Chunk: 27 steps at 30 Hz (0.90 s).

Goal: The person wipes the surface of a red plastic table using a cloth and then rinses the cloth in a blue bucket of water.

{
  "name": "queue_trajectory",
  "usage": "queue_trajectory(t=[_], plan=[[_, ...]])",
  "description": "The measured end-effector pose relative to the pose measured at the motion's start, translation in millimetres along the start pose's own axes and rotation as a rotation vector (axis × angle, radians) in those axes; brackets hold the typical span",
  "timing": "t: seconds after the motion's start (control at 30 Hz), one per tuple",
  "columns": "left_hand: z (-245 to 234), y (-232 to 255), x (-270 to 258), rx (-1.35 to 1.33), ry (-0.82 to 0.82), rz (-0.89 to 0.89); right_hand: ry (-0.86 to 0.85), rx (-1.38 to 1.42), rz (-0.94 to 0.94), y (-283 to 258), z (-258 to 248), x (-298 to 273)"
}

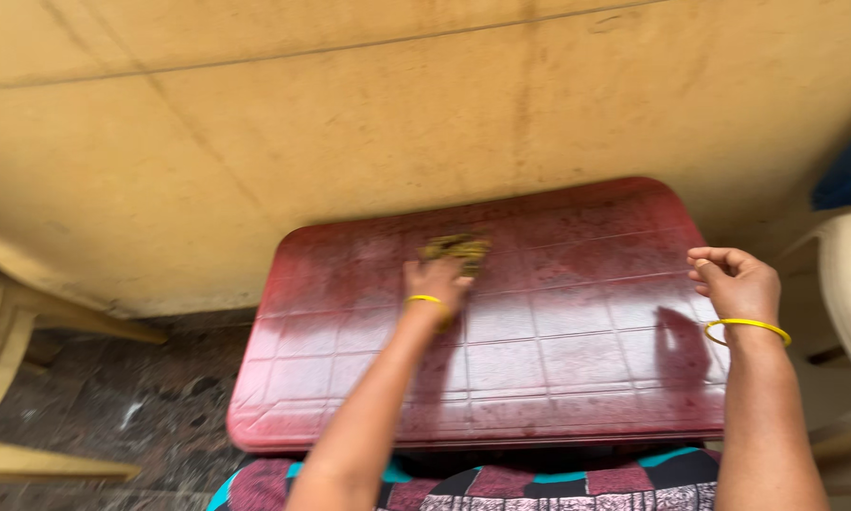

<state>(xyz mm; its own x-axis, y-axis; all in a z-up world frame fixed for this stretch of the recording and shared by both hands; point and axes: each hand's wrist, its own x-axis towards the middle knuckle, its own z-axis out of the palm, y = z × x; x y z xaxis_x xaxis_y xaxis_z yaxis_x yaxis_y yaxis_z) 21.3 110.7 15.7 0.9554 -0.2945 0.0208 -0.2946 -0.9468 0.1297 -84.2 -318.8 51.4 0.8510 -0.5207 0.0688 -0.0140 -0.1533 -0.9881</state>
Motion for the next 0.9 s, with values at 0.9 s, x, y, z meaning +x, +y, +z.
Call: queue_trajectory(t=[0.9], plan=[[38,200,-89,-0.558,0.077,0.285,-0.177,-0.156,0.006,5,30,5]])
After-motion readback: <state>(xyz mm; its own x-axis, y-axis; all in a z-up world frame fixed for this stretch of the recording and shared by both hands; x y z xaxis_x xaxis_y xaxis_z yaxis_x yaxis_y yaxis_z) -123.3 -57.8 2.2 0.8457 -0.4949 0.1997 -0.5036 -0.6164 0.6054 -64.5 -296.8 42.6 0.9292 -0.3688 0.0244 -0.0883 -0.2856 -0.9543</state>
